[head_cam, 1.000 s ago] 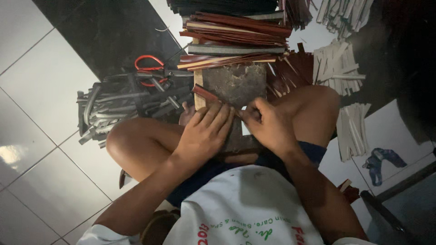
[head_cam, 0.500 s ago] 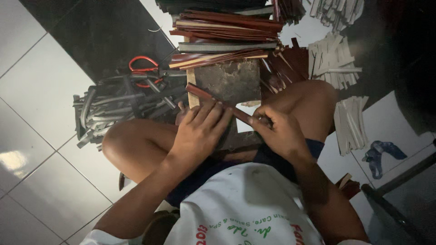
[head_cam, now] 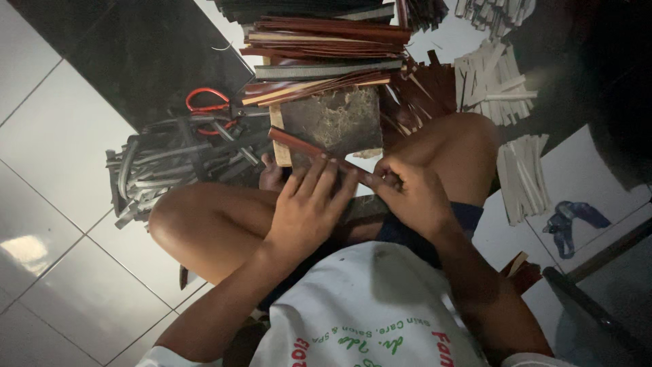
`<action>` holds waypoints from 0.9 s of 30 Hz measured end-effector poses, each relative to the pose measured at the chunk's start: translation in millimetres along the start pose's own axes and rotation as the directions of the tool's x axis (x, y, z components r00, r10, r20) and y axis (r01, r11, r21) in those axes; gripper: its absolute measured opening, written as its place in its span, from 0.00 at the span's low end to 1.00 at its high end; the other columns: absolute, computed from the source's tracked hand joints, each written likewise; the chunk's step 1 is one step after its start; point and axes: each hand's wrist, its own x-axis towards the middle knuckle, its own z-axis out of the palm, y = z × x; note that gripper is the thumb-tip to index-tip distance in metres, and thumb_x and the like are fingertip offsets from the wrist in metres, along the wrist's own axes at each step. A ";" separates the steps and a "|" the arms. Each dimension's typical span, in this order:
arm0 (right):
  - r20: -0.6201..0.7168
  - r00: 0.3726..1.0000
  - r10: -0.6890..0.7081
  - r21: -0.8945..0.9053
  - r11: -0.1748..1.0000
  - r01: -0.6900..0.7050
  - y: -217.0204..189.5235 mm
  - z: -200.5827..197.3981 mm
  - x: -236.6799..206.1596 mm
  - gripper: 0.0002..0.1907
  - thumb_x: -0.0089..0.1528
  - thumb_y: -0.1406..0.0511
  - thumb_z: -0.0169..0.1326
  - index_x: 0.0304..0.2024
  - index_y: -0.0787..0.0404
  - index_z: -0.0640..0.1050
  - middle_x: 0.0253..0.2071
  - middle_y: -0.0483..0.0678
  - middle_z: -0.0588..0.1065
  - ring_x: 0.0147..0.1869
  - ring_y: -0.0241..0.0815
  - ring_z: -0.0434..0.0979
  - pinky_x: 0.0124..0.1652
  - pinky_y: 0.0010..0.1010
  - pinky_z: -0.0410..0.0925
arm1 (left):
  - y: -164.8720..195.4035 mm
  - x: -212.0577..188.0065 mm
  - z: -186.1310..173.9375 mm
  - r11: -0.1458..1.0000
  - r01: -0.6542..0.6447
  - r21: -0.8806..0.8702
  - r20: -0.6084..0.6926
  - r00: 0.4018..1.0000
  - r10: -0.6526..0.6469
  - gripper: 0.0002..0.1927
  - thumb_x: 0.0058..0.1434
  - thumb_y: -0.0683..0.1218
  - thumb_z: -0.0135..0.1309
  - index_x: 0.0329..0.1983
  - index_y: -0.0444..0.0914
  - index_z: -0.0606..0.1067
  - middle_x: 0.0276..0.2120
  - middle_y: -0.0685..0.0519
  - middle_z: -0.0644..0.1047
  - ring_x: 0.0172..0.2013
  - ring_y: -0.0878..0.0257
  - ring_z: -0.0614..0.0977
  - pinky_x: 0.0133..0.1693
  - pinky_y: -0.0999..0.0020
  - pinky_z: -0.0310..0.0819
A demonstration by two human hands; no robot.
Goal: The person sits cross-legged on the floor and repeatedly peels thin strips from reddish-brown material pieces using a fixed blade on a wooden block. The peeled strips are placed into a pile on the floor.
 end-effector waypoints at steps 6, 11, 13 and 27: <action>-0.032 0.999 0.030 -0.017 0.999 -0.031 8.1 -7.9 -10.4 0.13 0.63 0.61 0.61 0.43 0.64 0.80 0.30 0.50 0.79 0.31 0.36 0.79 0.32 0.30 0.70 | 4.2 0.2 1.4 1.000 -0.024 -0.003 0.034 0.999 0.024 0.23 0.65 0.45 0.48 0.64 0.35 0.72 0.59 0.43 0.74 0.62 0.49 0.75 0.63 0.52 0.66; -0.075 0.997 0.013 0.068 0.998 -0.008 16.5 -5.6 -18.3 0.14 0.63 0.62 0.60 0.47 0.64 0.80 0.37 0.50 0.82 0.38 0.36 0.83 0.36 0.28 0.73 | 14.6 4.2 11.2 0.998 -0.060 0.003 0.052 0.997 0.060 0.24 0.65 0.46 0.47 0.64 0.37 0.72 0.57 0.38 0.74 0.60 0.45 0.75 0.58 0.54 0.67; -0.082 0.997 -0.003 0.057 0.998 0.008 19.0 -3.5 -18.0 0.13 0.64 0.62 0.60 0.47 0.64 0.80 0.38 0.51 0.82 0.40 0.36 0.84 0.37 0.28 0.74 | 17.0 3.1 11.3 0.998 -0.057 0.016 0.055 0.997 0.056 0.24 0.65 0.46 0.47 0.64 0.37 0.72 0.58 0.39 0.75 0.61 0.46 0.76 0.59 0.54 0.68; -0.178 0.977 -0.120 -0.055 0.992 0.112 27.9 9.1 -19.5 0.13 0.64 0.63 0.60 0.46 0.66 0.78 0.39 0.55 0.80 0.40 0.43 0.83 0.36 0.32 0.74 | 23.9 -0.5 7.1 0.996 -0.022 0.083 0.080 0.997 0.015 0.26 0.65 0.47 0.50 0.68 0.46 0.71 0.61 0.43 0.73 0.63 0.51 0.74 0.59 0.51 0.67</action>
